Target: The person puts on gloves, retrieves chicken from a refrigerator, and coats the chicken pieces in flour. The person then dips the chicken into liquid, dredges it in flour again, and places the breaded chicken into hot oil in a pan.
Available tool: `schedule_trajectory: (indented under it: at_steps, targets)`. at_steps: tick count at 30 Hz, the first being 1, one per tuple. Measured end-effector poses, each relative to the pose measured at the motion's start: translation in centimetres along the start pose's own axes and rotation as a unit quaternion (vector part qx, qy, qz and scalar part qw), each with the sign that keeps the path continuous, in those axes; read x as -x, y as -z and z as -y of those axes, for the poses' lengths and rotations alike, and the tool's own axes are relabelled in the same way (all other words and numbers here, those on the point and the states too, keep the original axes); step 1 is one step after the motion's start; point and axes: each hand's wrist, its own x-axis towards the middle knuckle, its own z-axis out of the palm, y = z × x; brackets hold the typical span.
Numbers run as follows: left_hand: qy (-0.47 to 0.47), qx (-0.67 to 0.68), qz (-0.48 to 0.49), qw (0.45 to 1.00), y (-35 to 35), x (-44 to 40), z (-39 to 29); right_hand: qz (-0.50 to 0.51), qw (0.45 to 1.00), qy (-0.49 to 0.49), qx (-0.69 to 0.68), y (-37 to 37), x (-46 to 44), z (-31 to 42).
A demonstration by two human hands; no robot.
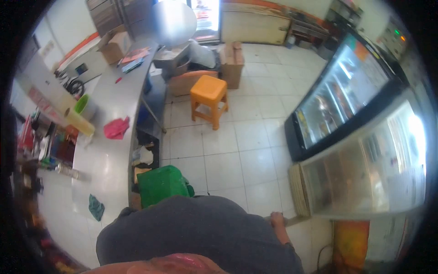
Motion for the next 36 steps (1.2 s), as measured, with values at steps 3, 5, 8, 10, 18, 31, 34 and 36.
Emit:
schedule_trajectory:
  at_steps: [3, 5, 8, 10, 18, 31, 34, 36]
  targets:
    - [0.016, 0.060, -0.012, 0.998, 1.9, -0.9, -0.7, -0.046, 0.945, -0.154, -0.284, 9.0, -5.6, 7.4]
    - [0.015, 0.086, -0.012, 0.996, 4.6, -2.3, -1.9, -0.079, 0.977, -0.024, -0.196, 7.9, -11.3, 8.0]
    - [-0.005, 0.106, -0.011, 0.994, 10.3, -5.4, -4.1, -0.049, 0.975, 0.106, -0.190, 5.6, -19.4, 10.7]
    - [-0.028, 0.110, -0.019, 0.993, 15.6, -7.8, -5.9, 0.054, 0.955, 0.070, -0.284, 6.4, -23.1, 15.0]
    - [-0.045, 0.026, -0.242, 0.969, 42.8, -13.8, -10.1, 0.161, 0.975, 0.078, -0.129, 18.4, -38.0, 32.7]
    - [-0.029, 0.312, -0.388, 0.867, 61.1, -16.2, -10.8, 0.319, 0.926, 0.006, -0.203, 25.1, -68.0, 63.7]
    - [0.058, 0.329, -0.304, 0.892, 59.1, -16.3, -10.5, 0.374, 0.887, -0.035, -0.267, 28.1, -75.3, 80.7]
    - [0.120, 0.322, -0.270, 0.900, 56.6, -15.9, -10.3, 0.357, 0.877, 0.321, 0.022, 29.6, -82.0, 91.2]
